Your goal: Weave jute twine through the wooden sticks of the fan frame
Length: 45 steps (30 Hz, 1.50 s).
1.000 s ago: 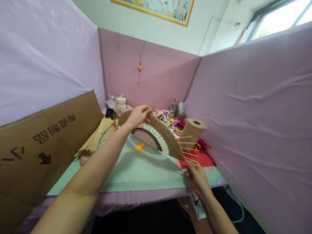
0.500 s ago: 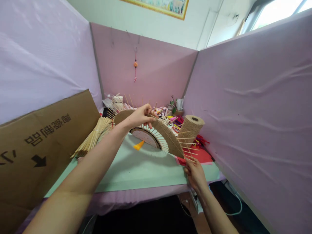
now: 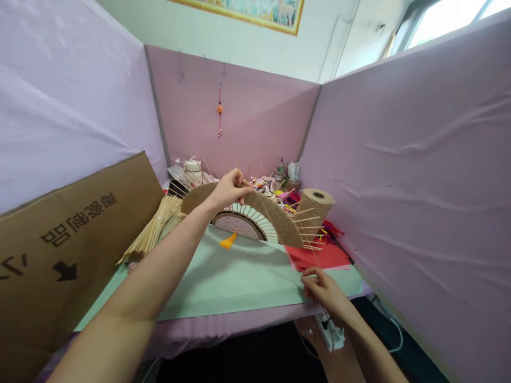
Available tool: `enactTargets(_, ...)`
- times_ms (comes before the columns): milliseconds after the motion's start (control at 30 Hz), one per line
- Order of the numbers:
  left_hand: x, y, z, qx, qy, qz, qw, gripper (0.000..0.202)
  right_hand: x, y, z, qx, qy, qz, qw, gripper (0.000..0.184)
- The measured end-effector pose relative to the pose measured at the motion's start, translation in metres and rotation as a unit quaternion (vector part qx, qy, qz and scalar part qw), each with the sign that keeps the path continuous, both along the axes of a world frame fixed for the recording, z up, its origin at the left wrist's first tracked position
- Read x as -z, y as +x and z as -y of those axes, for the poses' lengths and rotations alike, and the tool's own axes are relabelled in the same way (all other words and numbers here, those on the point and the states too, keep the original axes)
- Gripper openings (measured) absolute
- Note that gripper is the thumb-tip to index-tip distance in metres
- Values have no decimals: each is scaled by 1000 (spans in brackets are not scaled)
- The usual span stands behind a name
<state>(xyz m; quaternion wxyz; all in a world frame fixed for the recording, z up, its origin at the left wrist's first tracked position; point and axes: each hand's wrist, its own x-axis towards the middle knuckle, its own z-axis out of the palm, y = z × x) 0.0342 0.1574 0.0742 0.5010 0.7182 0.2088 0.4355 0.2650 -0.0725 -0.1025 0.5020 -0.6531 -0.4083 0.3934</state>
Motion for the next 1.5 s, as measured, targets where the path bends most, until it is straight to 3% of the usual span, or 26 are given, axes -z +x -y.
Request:
enactTargets(100,2,3,-4,4,12,1,1000,44,-24,-11,-2,-60,32,140,988,28)
enactTargets(200,3,9,-3,2,23,-13,1000,42,-61,-41,-28,3,161,204,966,25)
enactTargets(333,1,14,2,-9,51,-30,998,40,-90,-83,-86,50,239,164,956,40)
enactTargets(433,1,15,4,-22,65,-39,997,38,-92,-96,-116,3,213,11,977,42)
enactTargets(500,1,15,3,-28,63,-37,997,38,-94,-91,-119,-28,192,-64,979,38)
enactTargets(567,0,14,2,-31,58,-34,997,38,-102,-78,-112,-8,212,-53,976,35)
enactTargets(667,-1,15,4,-36,56,-37,997,38,-127,-54,-97,63,287,72,953,30)
enactTargets(800,-2,18,9,-33,57,-49,997,37,-161,-34,-88,121,349,266,890,23)
enactTargets(967,-1,19,10,-29,68,-54,996,37,-183,-27,-98,147,375,409,819,19)
enactTargets(1100,1,18,8,-20,68,-50,996,38,-187,-21,-105,153,344,452,809,18)
enactTargets(1233,0,18,9,-27,65,-51,996,37,-175,-25,-93,165,327,490,791,18)
enactTargets(1367,-2,19,6,-39,61,-55,996,36,-138,-40,-81,171,336,526,762,24)
enactTargets(1500,-3,21,-3,-26,27,-45,998,37,-96,-48,-91,137,301,568,754,27)
